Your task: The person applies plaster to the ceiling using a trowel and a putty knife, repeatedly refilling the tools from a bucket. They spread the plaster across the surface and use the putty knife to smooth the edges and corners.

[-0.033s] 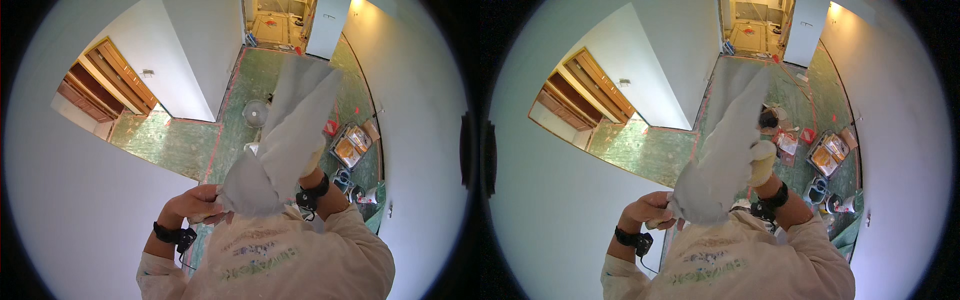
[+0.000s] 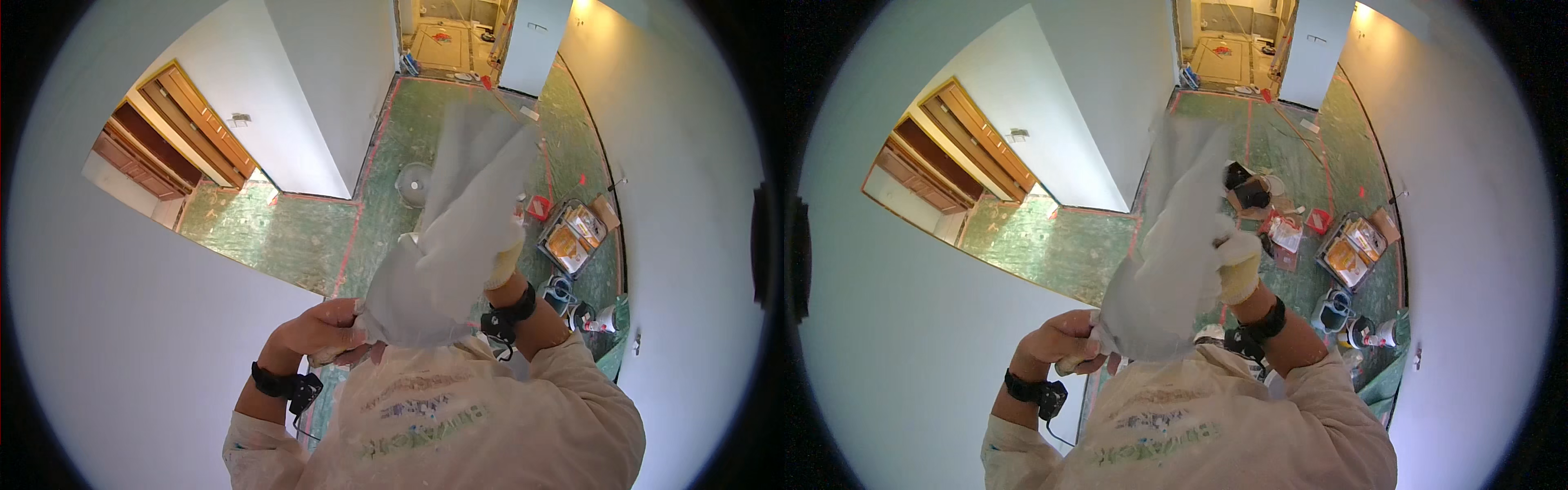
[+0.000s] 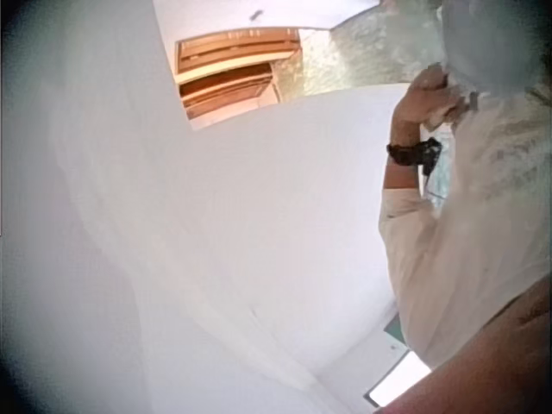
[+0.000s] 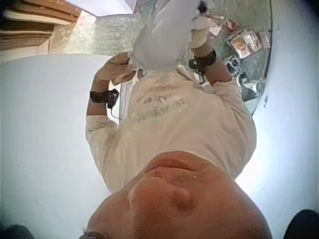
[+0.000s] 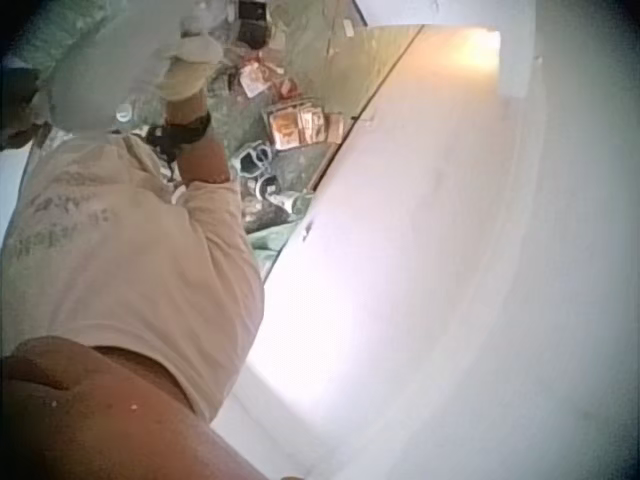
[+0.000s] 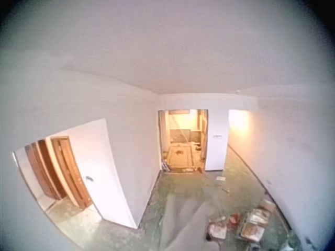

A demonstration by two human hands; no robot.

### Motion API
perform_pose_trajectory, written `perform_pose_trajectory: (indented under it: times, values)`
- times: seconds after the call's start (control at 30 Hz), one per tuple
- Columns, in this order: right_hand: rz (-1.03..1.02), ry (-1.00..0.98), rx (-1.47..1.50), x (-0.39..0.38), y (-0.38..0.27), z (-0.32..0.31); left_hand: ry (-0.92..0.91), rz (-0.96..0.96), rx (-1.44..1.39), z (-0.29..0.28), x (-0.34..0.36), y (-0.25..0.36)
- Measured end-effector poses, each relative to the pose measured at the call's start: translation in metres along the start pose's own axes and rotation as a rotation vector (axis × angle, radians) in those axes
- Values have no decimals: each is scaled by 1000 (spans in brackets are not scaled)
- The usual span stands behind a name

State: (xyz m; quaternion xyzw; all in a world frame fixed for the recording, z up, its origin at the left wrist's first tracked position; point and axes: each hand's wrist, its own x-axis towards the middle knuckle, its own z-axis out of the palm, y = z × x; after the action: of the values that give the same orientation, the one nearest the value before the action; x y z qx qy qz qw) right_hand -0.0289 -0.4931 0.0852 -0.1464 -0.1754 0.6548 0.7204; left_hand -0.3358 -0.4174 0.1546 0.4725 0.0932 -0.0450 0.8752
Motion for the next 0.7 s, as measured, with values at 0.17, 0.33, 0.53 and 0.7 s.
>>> perform_pose_trajectory:
  times: [0.17, 0.33, 0.53, 0.7]
  values:
    - [376, -362, -492, 5, -26, -2, 106, 48, -32, 5, -11, 1]
    - [749, -452, -720, 1, -51, -33, 200, 52, -209, -7, -27, -28]
    - [112, -13, -742, -9, -15, -39, 634, 265, -104, 9, -14, -20]
    - [-332, -203, -1605, 3, 15, 31, 788, 519, 107, -7, -12, 6]
